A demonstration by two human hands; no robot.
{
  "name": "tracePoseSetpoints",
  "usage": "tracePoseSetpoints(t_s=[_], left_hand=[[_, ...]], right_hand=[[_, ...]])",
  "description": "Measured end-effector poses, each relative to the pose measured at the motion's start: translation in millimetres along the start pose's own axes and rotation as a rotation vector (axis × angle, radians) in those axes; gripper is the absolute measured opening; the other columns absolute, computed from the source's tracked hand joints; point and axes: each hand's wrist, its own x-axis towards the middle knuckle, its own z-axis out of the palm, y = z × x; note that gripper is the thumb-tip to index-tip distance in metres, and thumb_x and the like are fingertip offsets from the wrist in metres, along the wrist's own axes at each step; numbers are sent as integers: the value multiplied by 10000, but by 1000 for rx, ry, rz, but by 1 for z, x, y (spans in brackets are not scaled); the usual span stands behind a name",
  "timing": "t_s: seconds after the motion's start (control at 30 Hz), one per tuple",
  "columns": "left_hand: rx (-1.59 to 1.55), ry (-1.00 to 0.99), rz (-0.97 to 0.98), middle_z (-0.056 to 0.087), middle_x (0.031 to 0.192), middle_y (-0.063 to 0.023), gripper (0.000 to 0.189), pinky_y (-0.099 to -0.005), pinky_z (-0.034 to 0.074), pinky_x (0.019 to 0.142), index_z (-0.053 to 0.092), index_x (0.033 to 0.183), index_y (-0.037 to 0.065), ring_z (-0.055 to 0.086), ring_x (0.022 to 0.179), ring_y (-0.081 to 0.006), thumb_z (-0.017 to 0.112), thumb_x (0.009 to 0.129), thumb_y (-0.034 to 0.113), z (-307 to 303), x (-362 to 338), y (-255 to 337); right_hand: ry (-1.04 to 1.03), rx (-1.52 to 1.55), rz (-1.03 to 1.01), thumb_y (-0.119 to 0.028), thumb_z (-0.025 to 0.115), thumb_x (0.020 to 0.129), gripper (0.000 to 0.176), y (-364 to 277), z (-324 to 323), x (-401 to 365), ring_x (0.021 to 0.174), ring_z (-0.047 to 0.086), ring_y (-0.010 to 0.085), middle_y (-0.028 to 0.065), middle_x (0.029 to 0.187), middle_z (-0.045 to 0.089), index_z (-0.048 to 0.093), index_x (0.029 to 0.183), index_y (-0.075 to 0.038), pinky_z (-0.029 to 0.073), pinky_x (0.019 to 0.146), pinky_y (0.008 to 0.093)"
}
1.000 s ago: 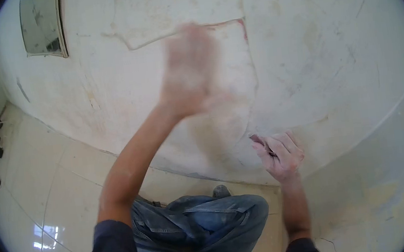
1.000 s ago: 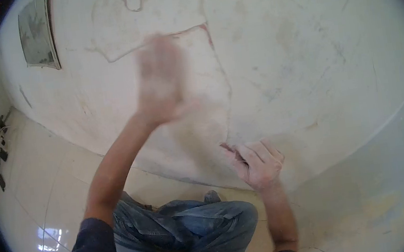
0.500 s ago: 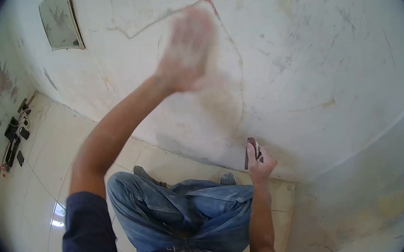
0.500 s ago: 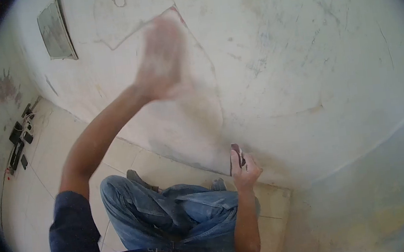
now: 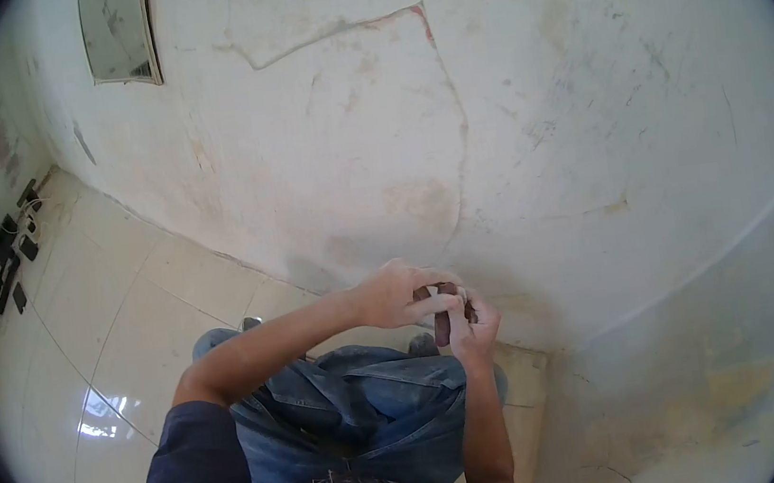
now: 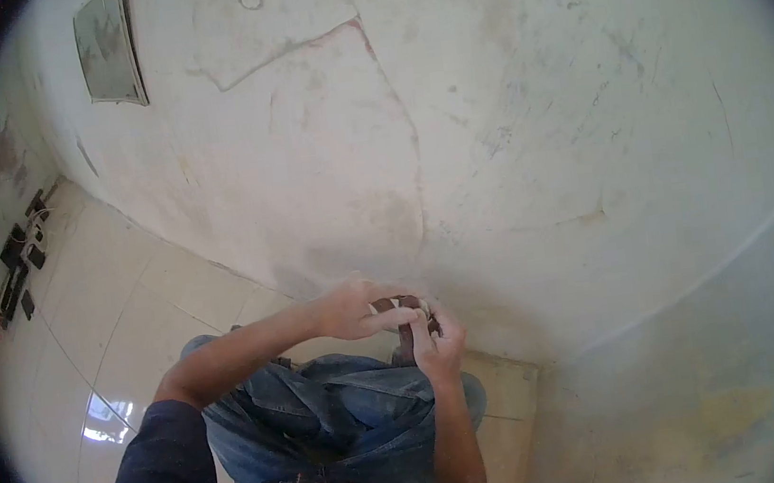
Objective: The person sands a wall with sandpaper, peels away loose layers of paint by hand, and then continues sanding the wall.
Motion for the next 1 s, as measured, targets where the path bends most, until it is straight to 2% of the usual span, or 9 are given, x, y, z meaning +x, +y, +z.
tracePoseSetpoints(t_s=[0.07, 0.17, 0.47, 0.57, 0.67, 0.77, 0.87, 0.93, 1.0], left_hand=[[-2, 59, -44, 744, 891, -148, 280, -326, 575, 717, 712, 1094, 61, 742, 772, -253, 685, 917, 275, 2, -3, -9], [-47, 210, -44, 748, 880, -142, 256, -315, 580, 707, 735, 1031, 45, 748, 778, -224, 699, 912, 268, 7, -8, -27], [100, 515, -82, 726, 722, -89, 251, -298, 561, 608, 746, 891, 69, 725, 648, -194, 764, 847, 316, 10, -40, -87], [86, 566, -83, 724, 717, -87, 230, -301, 563, 620, 748, 888, 60, 721, 650, -184, 767, 847, 286, 4, -46, -89], [-58, 688, -29, 733, 767, -101, 214, -305, 561, 642, 742, 941, 38, 723, 694, -171, 753, 861, 236, -5, -46, -83], [-170, 777, 9, 742, 837, -113, 230, -301, 548, 675, 722, 1013, 7, 718, 751, -163, 671, 929, 215, -15, -46, -81], [-345, 826, 5, 746, 892, -111, 301, -290, 532, 716, 704, 1060, -25, 705, 784, -157, 555, 1010, 231, -24, -47, -77], [-426, 831, -25, 746, 899, -109, 361, -288, 525, 733, 699, 1064, -43, 697, 784, -157, 490, 1046, 252, -29, -48, -79], [-443, 813, -74, 747, 883, -109, 421, -290, 521, 739, 698, 1049, -58, 691, 773, -159, 439, 1068, 273, -35, -50, -82]], right_hand=[[106, -46, 119, -245, 752, 880, 269, -13, 10, -6, 683, 617, 136, 78, 803, 679, 704, 978, 1, 499, 622, 286], [225, -356, -79, -262, 779, 856, 277, -25, 26, -8, 727, 670, 190, 103, 841, 706, 713, 969, -17, 529, 665, 314], [118, -821, -132, -247, 824, 807, 287, -47, 64, -23, 798, 691, 202, 114, 861, 715, 661, 883, -24, 538, 720, 338], [-1, -439, -120, -199, 814, 816, 270, -40, 74, -18, 805, 684, 200, 133, 935, 715, 618, 874, -23, 538, 729, 344], [-135, -131, 23, -138, 770, 839, 202, -43, 84, -16, 926, 677, 148, 139, 1013, 718, 661, 939, 0, 525, 813, 313], [-190, -270, -113, 5, 610, 908, 210, -53, 104, -12, 1145, 650, 298, 198, 1247, 649, 660, 1112, 10, 488, 988, 352], [-260, -754, -897, 47, 500, 904, 349, -78, 96, 42, 1278, 563, 353, 195, 1290, 632, 638, 1222, 10, 419, 1089, 415], [-131, -888, -1161, -3, 479, 886, 384, -104, 92, 87, 1288, 551, 367, 203, 1306, 620, 640, 1234, 1, 402, 1091, 497], [13, -972, -1295, -91, 505, 894, 402, -131, 95, 134, 1315, 535, 315, 183, 1341, 603, 635, 1270, -30, 362, 1103, 504]])
